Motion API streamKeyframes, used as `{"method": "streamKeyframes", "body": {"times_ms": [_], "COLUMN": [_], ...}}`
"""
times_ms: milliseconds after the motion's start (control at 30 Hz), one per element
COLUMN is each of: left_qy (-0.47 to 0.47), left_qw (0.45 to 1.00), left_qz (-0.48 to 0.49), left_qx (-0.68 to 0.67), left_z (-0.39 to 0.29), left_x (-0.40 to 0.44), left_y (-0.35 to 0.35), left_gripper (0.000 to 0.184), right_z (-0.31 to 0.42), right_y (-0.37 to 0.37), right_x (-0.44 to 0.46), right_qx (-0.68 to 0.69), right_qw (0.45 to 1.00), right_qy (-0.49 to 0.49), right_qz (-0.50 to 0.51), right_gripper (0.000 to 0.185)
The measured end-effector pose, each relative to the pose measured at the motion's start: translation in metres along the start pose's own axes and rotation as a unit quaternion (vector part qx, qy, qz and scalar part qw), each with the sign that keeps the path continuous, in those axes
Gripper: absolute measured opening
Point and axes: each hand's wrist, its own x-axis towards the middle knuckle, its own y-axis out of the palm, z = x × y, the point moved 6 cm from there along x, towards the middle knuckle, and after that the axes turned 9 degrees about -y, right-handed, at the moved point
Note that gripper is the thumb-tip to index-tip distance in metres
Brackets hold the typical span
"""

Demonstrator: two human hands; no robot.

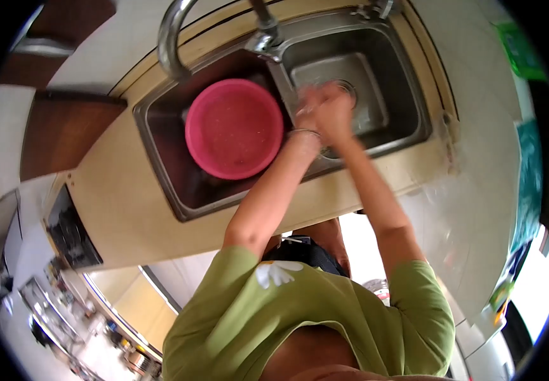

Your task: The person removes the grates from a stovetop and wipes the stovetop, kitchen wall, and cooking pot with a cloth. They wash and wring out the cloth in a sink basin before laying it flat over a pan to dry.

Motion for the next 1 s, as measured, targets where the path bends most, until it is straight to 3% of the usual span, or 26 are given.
{"method": "streamKeyframes", "body": {"times_ms": [33, 67, 133, 267, 333, 367, 433, 467, 533, 567, 633, 667, 733, 800, 833, 900, 933, 1000], "left_qy": [-0.019, -0.040, -0.068, -0.146, -0.181, -0.108, -0.030, -0.078, -0.171, -0.149, -0.105, -0.066, -0.062, -0.075, -0.072, -0.027, 0.015, 0.080], "left_qw": [0.998, 0.993, 0.996, 0.983, 0.975, 0.989, 0.970, 0.984, 0.978, 0.978, 0.980, 0.978, 0.985, 0.983, 0.971, 0.962, 0.946, 0.914], "left_qz": [-0.048, -0.092, -0.063, -0.111, -0.062, -0.087, -0.117, -0.111, -0.099, -0.132, -0.123, -0.107, -0.081, 0.079, -0.031, 0.006, 0.045, 0.015], "left_qx": [0.028, 0.056, -0.007, 0.017, -0.111, 0.053, 0.210, 0.118, -0.066, 0.064, 0.115, 0.168, 0.137, 0.144, 0.225, 0.272, 0.320, 0.397], "left_z": [0.001, 0.004, 0.030, 0.055, 0.083, 0.082, 0.074, 0.076, 0.080, 0.053, 0.060, 0.059, 0.043, 0.026, 0.002, -0.020, -0.033, -0.073], "left_x": [0.000, 0.002, 0.034, 0.051, 0.050, 0.051, 0.057, 0.066, 0.071, 0.046, 0.037, 0.036, 0.025, 0.019, 0.000, -0.015, -0.030, -0.076], "left_y": [0.020, 0.035, 0.035, 0.018, 0.030, 0.031, 0.033, 0.032, 0.024, 0.030, 0.033, 0.038, 0.036, 0.032, 0.021, 0.000, -0.005, -0.036], "left_gripper": [0.034, 0.031, 0.025, 0.027, 0.034, 0.036, 0.039, 0.041, 0.044, 0.048, 0.050, 0.051, 0.047, 0.039, 0.039, 0.040, 0.042, 0.036], "right_z": [-0.017, -0.049, -0.055, -0.057, -0.112, -0.119, -0.123, -0.118, -0.088, -0.111, -0.131, -0.142, -0.139, -0.120, -0.107, -0.091, -0.078, -0.053], "right_y": [-0.016, -0.025, -0.039, -0.037, -0.044, -0.050, -0.065, -0.058, -0.047, -0.045, -0.058, -0.068, -0.076, -0.085, -0.087, -0.084, -0.087, -0.084], "right_x": [0.024, 0.034, 0.033, -0.008, 0.016, 0.022, 0.031, 0.024, -0.008, 0.006, 0.036, 0.049, 0.055, 0.050, 0.049, 0.037, 0.034, 0.033], "right_qx": [-0.114, -0.020, -0.114, -0.094, -0.165, -0.162, -0.170, -0.171, -0.124, -0.178, -0.230, -0.195, -0.166, 0.017, 0.016, 0.214, 0.211, 0.250], "right_qw": [0.992, 0.995, 0.987, 0.985, 0.982, 0.982, 0.980, 0.981, 0.979, 0.983, 0.967, 0.973, 0.977, 0.980, 0.981, 0.930, 0.931, 0.932], "right_qy": [0.045, 0.078, -0.048, -0.114, 0.091, 0.088, 0.093, 0.089, -0.086, -0.008, 0.113, 0.120, 0.128, 0.194, 0.191, 0.294, 0.296, 0.261], "right_qz": [-0.020, -0.066, -0.098, -0.084, 0.025, 0.032, -0.033, -0.025, -0.137, -0.042, 0.005, 0.011, 0.024, -0.038, -0.034, -0.047, -0.045, 0.001], "right_gripper": [0.021, 0.022, 0.028, 0.034, 0.031, 0.031, 0.035, 0.035, 0.035, 0.035, 0.035, 0.036, 0.037, 0.040, 0.040, 0.043, 0.043, 0.043]}}
